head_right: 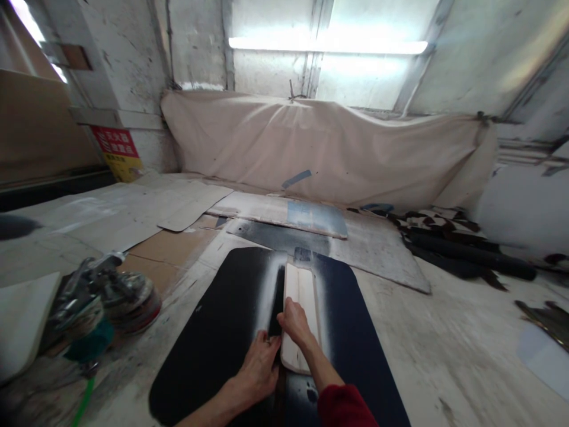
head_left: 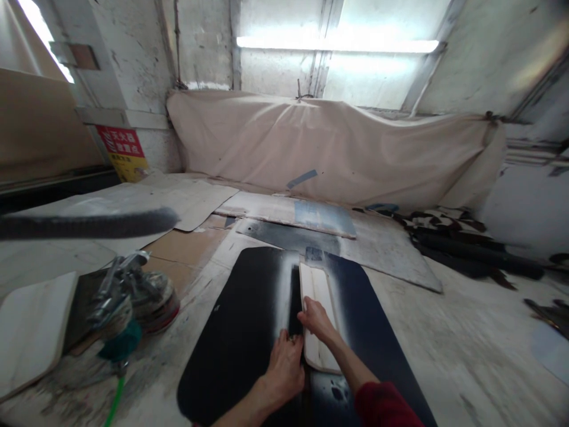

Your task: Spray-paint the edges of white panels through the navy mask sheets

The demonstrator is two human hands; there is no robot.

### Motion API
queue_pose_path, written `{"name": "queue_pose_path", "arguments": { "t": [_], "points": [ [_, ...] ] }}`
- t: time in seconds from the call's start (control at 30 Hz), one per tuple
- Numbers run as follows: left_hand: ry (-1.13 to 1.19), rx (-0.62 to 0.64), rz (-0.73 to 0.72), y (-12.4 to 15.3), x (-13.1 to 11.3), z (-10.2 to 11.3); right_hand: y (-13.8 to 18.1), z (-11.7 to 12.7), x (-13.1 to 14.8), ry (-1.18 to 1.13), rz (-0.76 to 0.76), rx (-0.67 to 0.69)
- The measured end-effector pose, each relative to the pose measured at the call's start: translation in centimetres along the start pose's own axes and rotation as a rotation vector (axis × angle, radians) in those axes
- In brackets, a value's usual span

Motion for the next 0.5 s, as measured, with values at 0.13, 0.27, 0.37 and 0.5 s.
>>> {"name": "queue_pose_path", "arguments": {
  "t": [0.13, 0.27, 0.37, 0.5],
  "points": [
    [0.118, -0.080, -0.082, 0.3, 1.1, -1.7, 0.1, 0.1, 0.4, 0.010, -0.020, 0.014],
    [0.237, -0.204, -0.081, -0.3, 2.0, -1.5, 0.3, 0.4, 0.8, 0.012, -0.047, 0.010],
    [0.255, -0.217, -0.072, -1.0, 2.0, -1.1, 0.5, 0.6, 0.9, 0.013, -0.056, 0.009],
    [0.288, -0.200, -0.083, -1.5, 1.6, -1.0, 0.4, 0.4, 0.9, 0.031, -0.068, 0.006]
  ]
}}
Point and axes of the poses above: each hand's wrist, its own y-axis away from the middle knuckle, its own z-axis out of the back of the hand, x = y × z, the point moved 1 cm from there along -y, towards the middle knuckle, and after that the axes turned 14 degrees about x, right-handed, at the moved point
